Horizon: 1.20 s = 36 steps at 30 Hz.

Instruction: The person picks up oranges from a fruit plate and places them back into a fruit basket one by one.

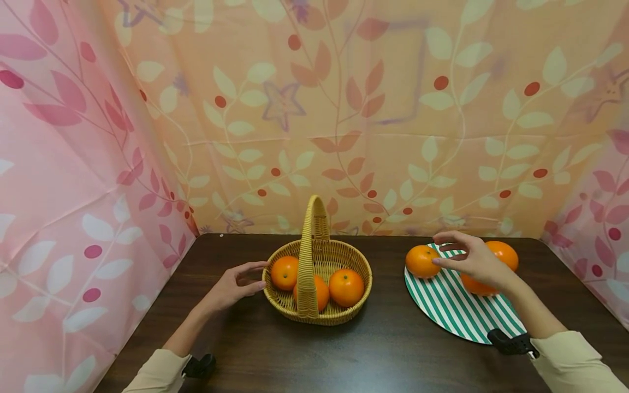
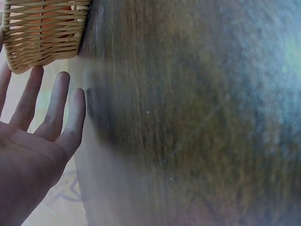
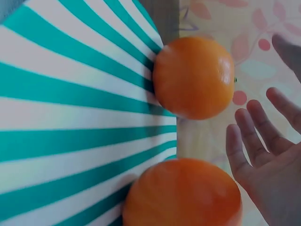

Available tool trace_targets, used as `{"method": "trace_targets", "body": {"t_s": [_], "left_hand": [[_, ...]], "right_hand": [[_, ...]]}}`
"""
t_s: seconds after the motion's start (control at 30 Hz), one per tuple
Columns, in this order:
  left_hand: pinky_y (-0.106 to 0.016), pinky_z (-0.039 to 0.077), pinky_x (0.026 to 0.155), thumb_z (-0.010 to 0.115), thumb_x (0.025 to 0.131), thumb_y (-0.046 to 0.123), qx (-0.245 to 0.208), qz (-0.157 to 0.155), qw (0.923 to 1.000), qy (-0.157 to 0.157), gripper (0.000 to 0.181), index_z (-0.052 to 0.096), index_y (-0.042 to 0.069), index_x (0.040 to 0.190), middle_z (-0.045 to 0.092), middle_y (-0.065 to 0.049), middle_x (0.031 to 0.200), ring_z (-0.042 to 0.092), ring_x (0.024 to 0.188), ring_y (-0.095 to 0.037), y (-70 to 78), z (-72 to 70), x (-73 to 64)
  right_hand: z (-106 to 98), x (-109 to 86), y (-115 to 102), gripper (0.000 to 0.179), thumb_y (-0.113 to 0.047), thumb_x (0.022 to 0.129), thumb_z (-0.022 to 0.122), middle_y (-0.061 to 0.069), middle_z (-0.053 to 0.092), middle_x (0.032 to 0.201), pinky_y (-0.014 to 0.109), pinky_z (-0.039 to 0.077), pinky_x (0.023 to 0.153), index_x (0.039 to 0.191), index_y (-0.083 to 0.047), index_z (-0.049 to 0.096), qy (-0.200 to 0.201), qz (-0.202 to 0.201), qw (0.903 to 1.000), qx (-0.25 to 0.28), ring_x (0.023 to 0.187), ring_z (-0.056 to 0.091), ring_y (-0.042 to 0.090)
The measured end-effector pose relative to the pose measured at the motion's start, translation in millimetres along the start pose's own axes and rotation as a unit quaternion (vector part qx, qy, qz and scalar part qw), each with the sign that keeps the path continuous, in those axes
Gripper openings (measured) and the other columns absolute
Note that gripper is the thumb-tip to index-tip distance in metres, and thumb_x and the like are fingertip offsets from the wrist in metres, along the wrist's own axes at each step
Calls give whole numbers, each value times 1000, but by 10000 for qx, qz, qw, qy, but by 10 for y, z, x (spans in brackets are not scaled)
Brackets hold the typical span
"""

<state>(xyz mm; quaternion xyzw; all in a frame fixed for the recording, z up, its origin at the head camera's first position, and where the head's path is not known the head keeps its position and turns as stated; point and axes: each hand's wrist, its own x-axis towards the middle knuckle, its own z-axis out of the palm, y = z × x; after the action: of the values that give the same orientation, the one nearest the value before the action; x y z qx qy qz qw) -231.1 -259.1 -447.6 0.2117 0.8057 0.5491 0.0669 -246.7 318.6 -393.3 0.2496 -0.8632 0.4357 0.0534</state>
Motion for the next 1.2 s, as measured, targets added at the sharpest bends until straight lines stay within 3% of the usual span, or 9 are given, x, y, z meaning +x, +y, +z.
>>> {"method": "trace_targets", "body": {"t_s": [0.2, 0.43, 0.5, 0.73, 1.0, 1.2], "left_hand": [[-38, 58, 83, 72, 97, 11, -46, 48, 10000, -5, 51, 55, 2, 144, 53, -24, 142, 67, 110, -34, 2, 9, 4], [-44, 58, 84, 71, 98, 11, -5, 65, 10000, -29, 51, 54, 0, 144, 54, -25, 141, 66, 111, -36, 6, 2, -1], [-47, 57, 85, 71, 98, 11, -48, 6, 10000, -45, 51, 54, 0, 144, 53, -25, 141, 66, 112, -37, 12, 0, -8], [-50, 56, 87, 71, 98, 12, -149, -71, 9998, -75, 51, 54, 2, 145, 52, -27, 142, 66, 112, -37, 14, 1, -13], [-49, 56, 86, 71, 98, 12, -97, -6, 9999, -100, 51, 53, 2, 145, 52, -27, 141, 66, 112, -38, 9, -1, -7], [-48, 56, 86, 70, 98, 12, -112, 39, 9999, -101, 51, 53, 1, 145, 53, -26, 142, 64, 114, -39, 11, -3, -2]], "right_hand": [[-69, 69, 40, 56, -14, 93, 78, 22, 56, 135, 24, 53, 86, 141, 0, 52, -356, 184, 9989, -235, 118, 54, 44], [-119, 160, 50, 69, -18, 91, 79, 24, 51, 142, 54, 51, 92, 149, -2, 45, -730, 404, 9962, -269, 127, 48, 46], [-128, 187, 49, 73, -19, 90, 80, 26, 49, 143, 57, 50, 92, 151, -1, 42, -845, 414, 9952, -267, 127, 48, 47], [-137, 272, 71, 79, -20, 90, 80, 30, 50, 142, 51, 53, 92, 151, 6, 39, -1323, 550, 9894, -218, 127, 47, 52], [-143, 343, 101, 78, -24, 89, 82, 35, 47, 143, 67, 41, 99, 148, 10, 44, -1716, 648, 9828, -199, 127, 46, 57], [-125, 387, 93, 72, -24, 88, 83, 33, 50, 142, 62, 46, 97, 142, 11, 51, -1863, 638, 9799, -333, 123, 52, 53]]}}
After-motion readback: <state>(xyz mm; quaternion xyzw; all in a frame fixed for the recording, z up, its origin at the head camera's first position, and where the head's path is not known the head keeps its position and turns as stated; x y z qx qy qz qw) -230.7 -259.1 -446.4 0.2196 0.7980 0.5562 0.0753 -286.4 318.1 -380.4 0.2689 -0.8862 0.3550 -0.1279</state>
